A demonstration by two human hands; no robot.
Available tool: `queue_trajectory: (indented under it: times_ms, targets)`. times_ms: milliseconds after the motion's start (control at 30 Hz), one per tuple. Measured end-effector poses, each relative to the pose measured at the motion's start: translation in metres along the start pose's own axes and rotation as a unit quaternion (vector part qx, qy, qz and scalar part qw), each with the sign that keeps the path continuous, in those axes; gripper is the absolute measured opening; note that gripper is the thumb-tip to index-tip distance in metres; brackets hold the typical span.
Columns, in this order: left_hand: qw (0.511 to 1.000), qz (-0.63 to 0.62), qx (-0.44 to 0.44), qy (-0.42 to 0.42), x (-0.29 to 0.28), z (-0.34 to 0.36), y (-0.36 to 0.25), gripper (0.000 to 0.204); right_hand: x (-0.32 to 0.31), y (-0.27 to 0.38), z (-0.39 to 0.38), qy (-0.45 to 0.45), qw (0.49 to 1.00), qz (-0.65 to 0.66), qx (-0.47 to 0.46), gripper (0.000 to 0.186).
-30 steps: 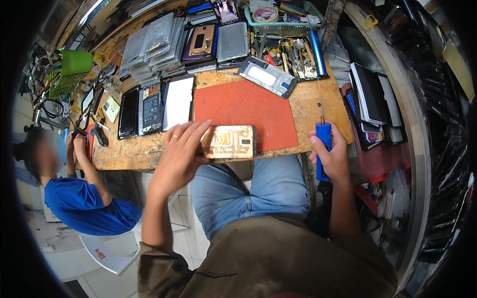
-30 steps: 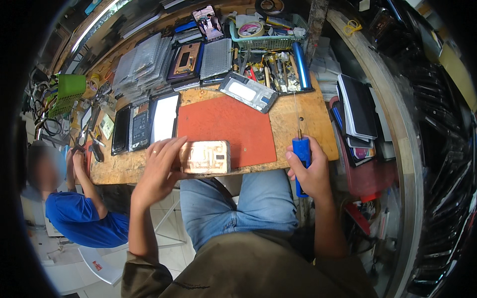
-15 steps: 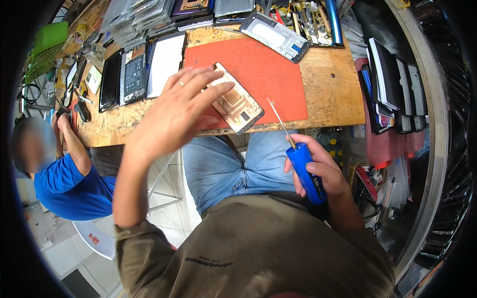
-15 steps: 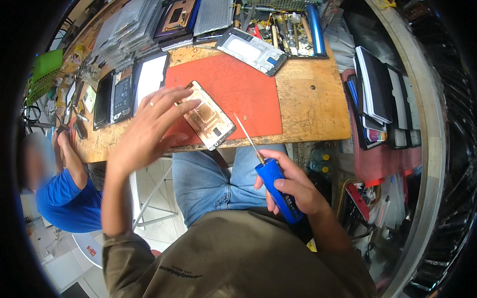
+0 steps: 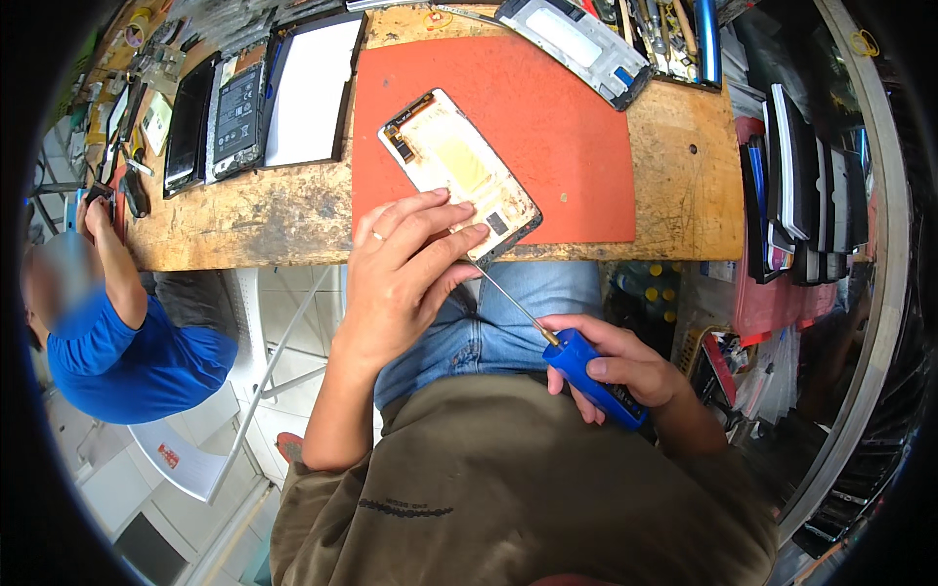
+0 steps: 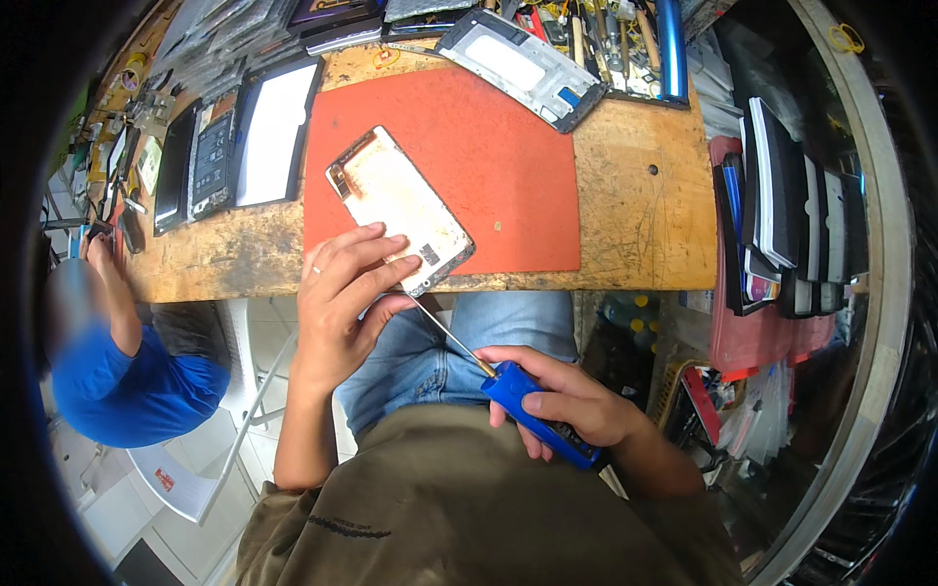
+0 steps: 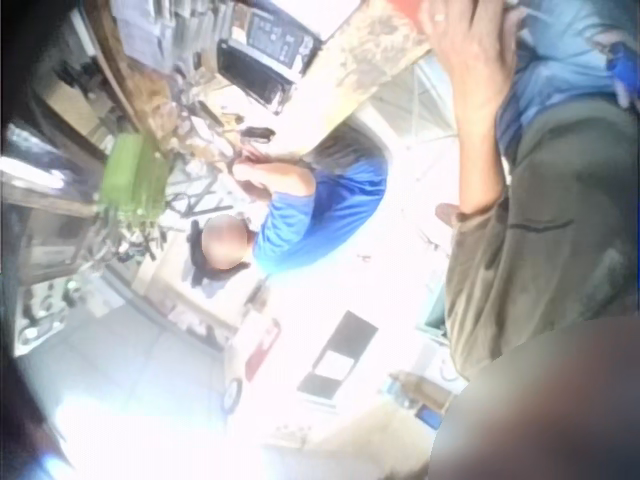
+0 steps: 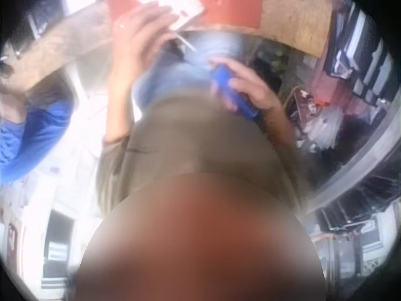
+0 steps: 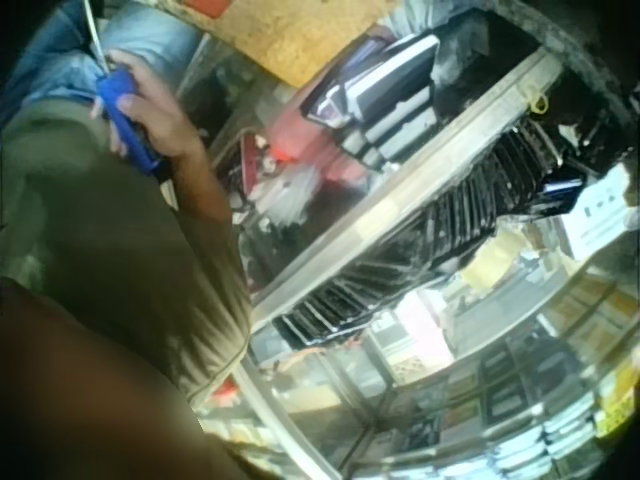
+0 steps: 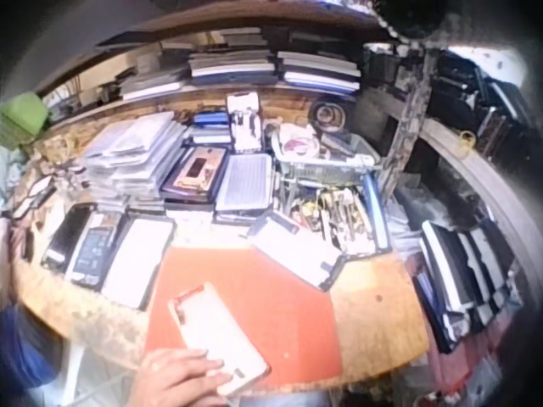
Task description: The person uses a blue precision screwdriver to remove screws from a disassembled smartphone, then flips the device and continues unscrewing components. The person places the screwdriver down and picks up a bubble-wrapped item from the workbench.
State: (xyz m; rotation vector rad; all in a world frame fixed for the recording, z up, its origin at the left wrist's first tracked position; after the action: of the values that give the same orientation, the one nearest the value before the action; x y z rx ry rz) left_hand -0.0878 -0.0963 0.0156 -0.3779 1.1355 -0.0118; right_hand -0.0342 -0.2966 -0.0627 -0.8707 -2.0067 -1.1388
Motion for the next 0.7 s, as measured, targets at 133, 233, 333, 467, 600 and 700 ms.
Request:
queue_trajectory:
  times_ms: [133, 233, 333, 467, 600, 700]
  targets:
    - [1.0, 0.012, 0.012, -0.021, -0.002, 0.0007, -0.0019, 0.036, 0.0005, 0.0025, -0.0022, -0.013, 1.0, 0.021, 0.014, 0.066]
    - [0.999, 0.012, 0.013, -0.028, -0.0024, 0.0006, -0.0011, 0.036, 0.0009, 0.0045, -0.002, -0.016, 0.999, 0.026, 0.021, 0.067]
    - [0.999, 0.014, 0.014, -0.032, -0.0024, 0.0005, -0.0011, 0.037, 0.0009, 0.0048, -0.0017, -0.016, 0.999, 0.033, 0.023, 0.067]
    - [0.999, 0.015, 0.011, -0.029, -0.0017, 0.0002, -0.0012, 0.037, -0.0007, 0.0047, -0.0025, -0.023, 0.999, 0.032, 0.017, 0.066]
    - [1.0, 0.009, 0.002, -0.027, -0.0006, -0.0005, -0.0003, 0.039, -0.0021, 0.0037, -0.0029, -0.028, 0.999, 0.035, 0.014, 0.067]
    - [1.0, 0.01, 0.001, -0.026, 0.0, -0.0009, 0.0003, 0.039, -0.0024, 0.0022, -0.0025, -0.03, 0.999, 0.044, 0.013, 0.067]
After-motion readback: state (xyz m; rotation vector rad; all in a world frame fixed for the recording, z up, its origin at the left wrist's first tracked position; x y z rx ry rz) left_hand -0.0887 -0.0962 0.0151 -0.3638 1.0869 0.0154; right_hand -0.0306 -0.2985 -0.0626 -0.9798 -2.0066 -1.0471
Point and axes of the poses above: each hand's wrist, its own z-axis towards the middle knuckle, its own x-axis out of the palm, y = z × x, the point moved 10 cm from there along z, towards the middle knuckle, and after that the axes turned 12 degrees about z, right-handed, at the moved point
